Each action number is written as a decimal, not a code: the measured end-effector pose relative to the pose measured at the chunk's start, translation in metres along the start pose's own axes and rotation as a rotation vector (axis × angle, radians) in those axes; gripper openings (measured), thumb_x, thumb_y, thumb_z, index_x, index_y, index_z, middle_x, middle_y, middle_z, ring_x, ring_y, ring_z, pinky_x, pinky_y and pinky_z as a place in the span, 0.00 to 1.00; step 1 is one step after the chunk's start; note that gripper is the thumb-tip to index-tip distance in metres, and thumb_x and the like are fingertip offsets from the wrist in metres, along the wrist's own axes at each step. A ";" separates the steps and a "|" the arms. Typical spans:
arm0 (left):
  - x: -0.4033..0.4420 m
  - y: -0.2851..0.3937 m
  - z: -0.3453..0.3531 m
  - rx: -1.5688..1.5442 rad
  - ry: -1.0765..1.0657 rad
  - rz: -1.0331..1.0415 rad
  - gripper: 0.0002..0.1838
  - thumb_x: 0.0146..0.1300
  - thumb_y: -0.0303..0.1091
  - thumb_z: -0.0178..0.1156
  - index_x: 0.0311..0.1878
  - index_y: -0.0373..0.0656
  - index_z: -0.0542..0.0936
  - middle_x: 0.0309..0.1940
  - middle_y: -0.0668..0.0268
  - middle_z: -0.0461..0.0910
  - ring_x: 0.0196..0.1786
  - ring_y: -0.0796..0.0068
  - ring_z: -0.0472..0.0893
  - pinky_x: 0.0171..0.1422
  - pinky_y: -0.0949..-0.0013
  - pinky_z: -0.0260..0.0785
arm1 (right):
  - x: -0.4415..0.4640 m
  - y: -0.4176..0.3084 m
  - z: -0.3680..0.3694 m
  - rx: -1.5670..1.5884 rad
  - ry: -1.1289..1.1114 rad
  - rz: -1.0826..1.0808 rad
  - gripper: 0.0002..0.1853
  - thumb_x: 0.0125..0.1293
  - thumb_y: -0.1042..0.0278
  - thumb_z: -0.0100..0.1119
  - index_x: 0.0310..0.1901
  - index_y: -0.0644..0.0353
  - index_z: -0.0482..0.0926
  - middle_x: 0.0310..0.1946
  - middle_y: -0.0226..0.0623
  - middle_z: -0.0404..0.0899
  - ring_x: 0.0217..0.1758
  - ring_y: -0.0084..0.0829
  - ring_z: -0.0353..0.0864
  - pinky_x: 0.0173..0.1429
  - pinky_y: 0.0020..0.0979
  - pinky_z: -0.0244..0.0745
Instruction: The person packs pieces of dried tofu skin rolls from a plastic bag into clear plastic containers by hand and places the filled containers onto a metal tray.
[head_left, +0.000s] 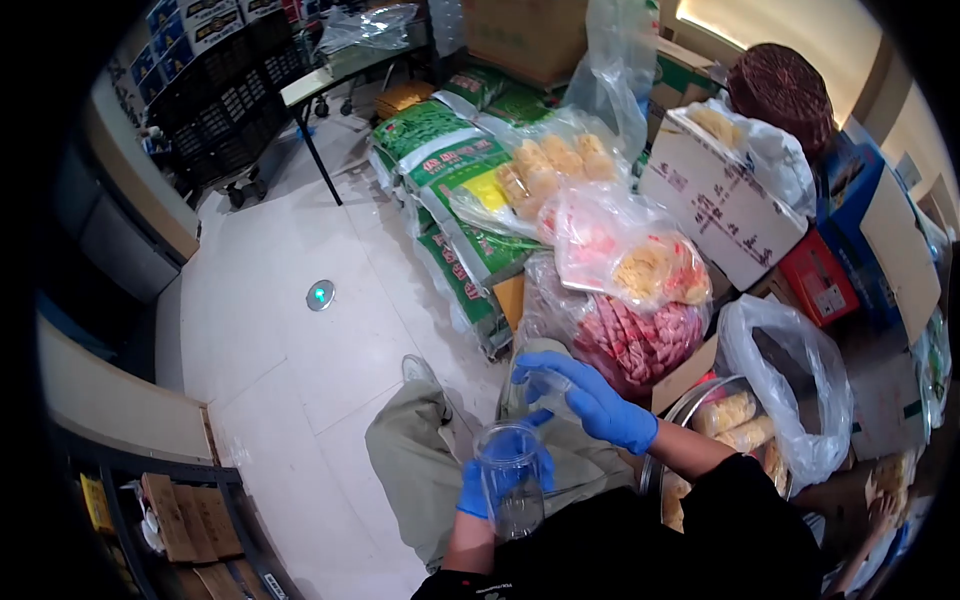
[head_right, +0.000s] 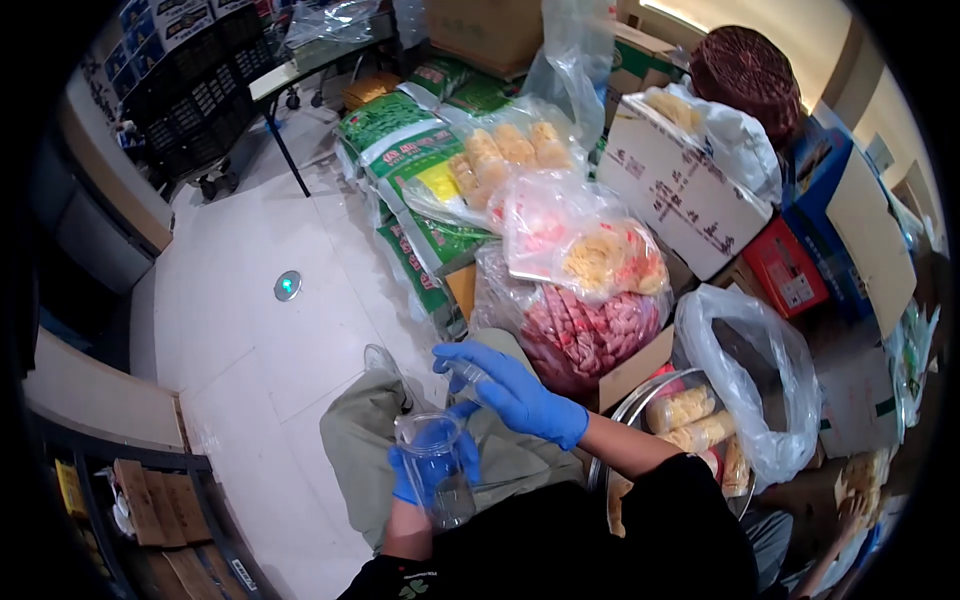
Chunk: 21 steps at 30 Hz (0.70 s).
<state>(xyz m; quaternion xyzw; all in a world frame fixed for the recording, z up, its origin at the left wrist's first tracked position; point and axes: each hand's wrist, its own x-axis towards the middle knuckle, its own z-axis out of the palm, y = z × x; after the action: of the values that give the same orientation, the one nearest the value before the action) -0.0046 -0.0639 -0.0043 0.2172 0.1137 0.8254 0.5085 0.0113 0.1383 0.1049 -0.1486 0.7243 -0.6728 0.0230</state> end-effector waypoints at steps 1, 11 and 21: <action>0.003 -0.001 0.004 -0.008 0.006 -0.013 0.32 0.68 0.36 0.61 0.72 0.39 0.65 0.51 0.56 0.81 0.42 0.62 0.84 0.45 0.58 0.81 | -0.003 0.023 -0.001 0.077 0.029 -0.025 0.39 0.72 0.35 0.40 0.66 0.67 0.69 0.61 0.46 0.74 0.62 0.33 0.76 0.68 0.38 0.69; 0.035 -0.026 -0.025 0.269 0.595 0.047 0.31 0.64 0.41 0.67 0.65 0.35 0.70 0.57 0.56 0.77 0.51 0.62 0.83 0.48 0.61 0.83 | -0.011 0.087 -0.028 -0.450 0.107 -0.266 0.22 0.75 0.58 0.43 0.62 0.63 0.74 0.55 0.47 0.79 0.61 0.48 0.76 0.70 0.40 0.66; 0.057 -0.049 -0.060 0.727 0.643 0.242 0.39 0.54 0.29 0.73 0.67 0.38 0.64 0.58 0.57 0.76 0.54 0.65 0.81 0.58 0.63 0.78 | 0.030 0.173 -0.298 -1.502 0.378 0.266 0.11 0.55 0.73 0.55 0.38 0.61 0.84 0.39 0.48 0.82 0.45 0.47 0.84 0.49 0.45 0.80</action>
<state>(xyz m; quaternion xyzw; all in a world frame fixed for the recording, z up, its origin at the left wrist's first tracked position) -0.0165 0.0106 -0.0628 0.1263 0.5189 0.8107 0.2399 -0.1186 0.4278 -0.0326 0.0807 0.9886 -0.0085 -0.1271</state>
